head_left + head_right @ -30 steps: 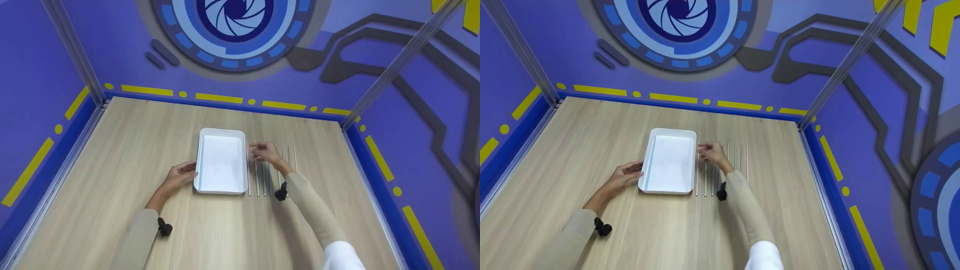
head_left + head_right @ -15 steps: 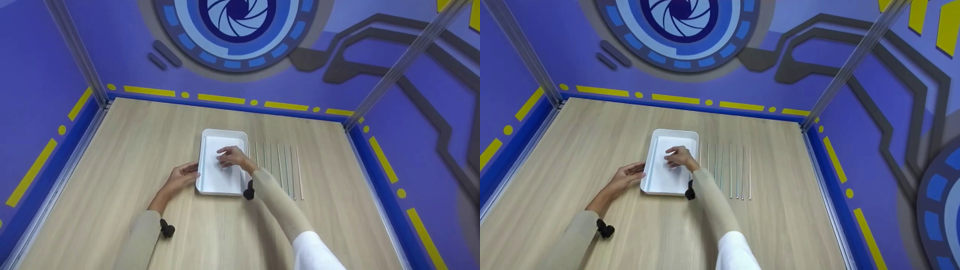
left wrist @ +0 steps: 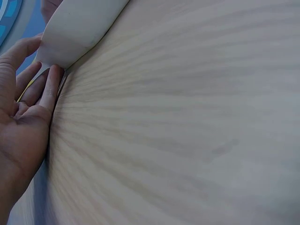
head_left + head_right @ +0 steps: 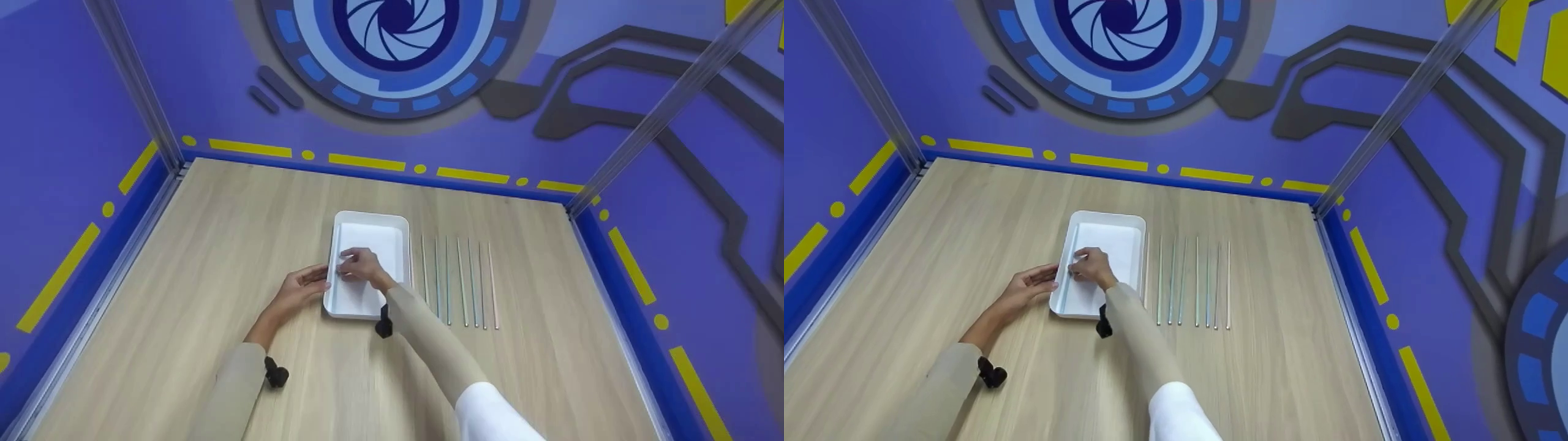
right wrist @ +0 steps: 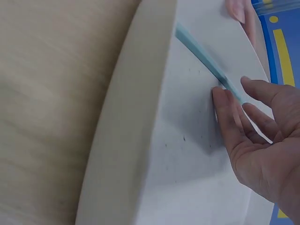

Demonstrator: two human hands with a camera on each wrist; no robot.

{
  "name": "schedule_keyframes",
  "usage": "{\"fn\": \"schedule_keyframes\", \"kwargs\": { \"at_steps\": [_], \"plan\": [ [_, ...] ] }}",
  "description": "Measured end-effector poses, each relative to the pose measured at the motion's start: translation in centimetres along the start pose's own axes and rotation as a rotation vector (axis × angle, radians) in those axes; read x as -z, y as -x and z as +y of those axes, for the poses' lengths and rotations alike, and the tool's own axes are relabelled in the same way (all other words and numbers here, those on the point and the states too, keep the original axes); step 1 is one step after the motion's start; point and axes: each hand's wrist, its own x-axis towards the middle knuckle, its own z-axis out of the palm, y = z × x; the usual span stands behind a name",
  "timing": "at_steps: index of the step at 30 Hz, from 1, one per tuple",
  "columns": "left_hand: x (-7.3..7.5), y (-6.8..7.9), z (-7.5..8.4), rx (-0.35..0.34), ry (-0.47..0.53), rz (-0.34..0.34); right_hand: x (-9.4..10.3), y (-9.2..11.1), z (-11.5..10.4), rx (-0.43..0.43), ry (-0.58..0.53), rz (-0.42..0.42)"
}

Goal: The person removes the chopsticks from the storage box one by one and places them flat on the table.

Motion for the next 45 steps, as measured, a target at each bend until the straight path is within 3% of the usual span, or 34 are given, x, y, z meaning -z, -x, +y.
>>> {"fn": "schedule_keyframes", "kwargs": {
  "at_steps": [8, 13, 21, 28, 32, 39, 45],
  "plan": [
    [0.0, -0.1, -0.2, 0.002, -0.023, -0.005, -1.2, 0.0, 0.0, 0.009, 0.086, 0.081],
    [0.1, -0.2, -0.2, 0.009, -0.046, 0.011, -1.1, -0.3, -0.1, -0.025, 0.090, 0.072],
    [0.1, -0.2, 0.0, 0.028, -0.036, 0.007, -0.1, -0.8, -0.4, -0.103, 0.267, 0.092],
    [0.1, -0.2, 0.0, 0.024, -0.029, 0.016, 0.7, -0.5, -0.2, -0.077, 0.415, 0.105],
    [0.0, -0.1, 0.1, 0.023, -0.007, 0.012, 0.9, -0.1, 0.0, -0.056, 0.412, 0.083],
    [-0.1, 0.0, 0.2, 0.013, -0.069, 0.022, 1.6, 1.1, -0.5, -0.023, 0.376, 0.034],
    [-0.1, -0.1, 0.1, 0.016, -0.072, 0.028, 3.0, 1.5, -0.4, -0.029, 0.244, -0.022]
  ]
}}
